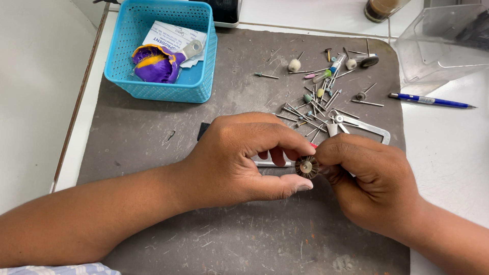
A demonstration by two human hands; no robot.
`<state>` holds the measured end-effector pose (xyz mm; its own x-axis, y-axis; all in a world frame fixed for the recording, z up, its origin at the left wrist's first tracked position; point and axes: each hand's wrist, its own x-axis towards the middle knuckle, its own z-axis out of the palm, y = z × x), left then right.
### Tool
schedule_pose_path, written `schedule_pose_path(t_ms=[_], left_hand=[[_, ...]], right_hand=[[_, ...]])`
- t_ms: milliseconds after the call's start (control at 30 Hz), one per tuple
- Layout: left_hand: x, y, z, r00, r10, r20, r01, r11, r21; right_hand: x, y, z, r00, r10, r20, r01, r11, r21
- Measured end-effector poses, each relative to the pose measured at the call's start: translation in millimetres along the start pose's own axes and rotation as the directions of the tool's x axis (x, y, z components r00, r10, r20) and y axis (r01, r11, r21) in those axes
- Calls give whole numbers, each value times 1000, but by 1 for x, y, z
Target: The person handles a dental prosthesis and various rotary tools on a workbench. They select and attach a grinding bit to a handpiece, then grind and polish the prosthesis surface. The person also uses a sanding strip and a caliper during the process.
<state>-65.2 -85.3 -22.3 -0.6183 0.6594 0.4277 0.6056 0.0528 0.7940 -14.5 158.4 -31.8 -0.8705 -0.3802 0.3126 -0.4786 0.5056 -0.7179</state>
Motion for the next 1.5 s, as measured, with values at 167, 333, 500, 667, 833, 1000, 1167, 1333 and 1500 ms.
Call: schedule_pose_path(t_ms=[167,333,500,667,833,1000,1167,1333,1500], left_hand=[[0,-2,0,999,49,2,-49,999,20],[1,-1,-1,999,42,10,-42,999,16],[1,0,-1,999,31,-4,-32,999,-9],[1,0,-1,998,53,-15,-52,998,37],[2,-1,0,1000,-12,-23,13,999,52],[3,0,0,1000,-3,-17,3,999,38],[2,0,1,1000,-20,-8,20,999,51],[2,0,1,1000,-26,-2,26,999,32],[3,1,1,999,-47,-5,47,999,8]], right_hand=[[1,0,-1,999,24,47,-26,999,43],[1,2,-1,994,67,80,-70,997,38],[2,4,-3,992,47,118,-64,987,149],[2,2,-2,997,51,65,-60,989,139],[0,0,-2,986,168,1,-167,983,79],[-2,-1,0,992,100,-79,-93,992,82],[-3,-2,1,988,63,-139,-63,998,7],[-3,-1,1,985,40,-165,-42,999,-14],[-2,-1,2,983,-6,-181,5,1000,-5]])
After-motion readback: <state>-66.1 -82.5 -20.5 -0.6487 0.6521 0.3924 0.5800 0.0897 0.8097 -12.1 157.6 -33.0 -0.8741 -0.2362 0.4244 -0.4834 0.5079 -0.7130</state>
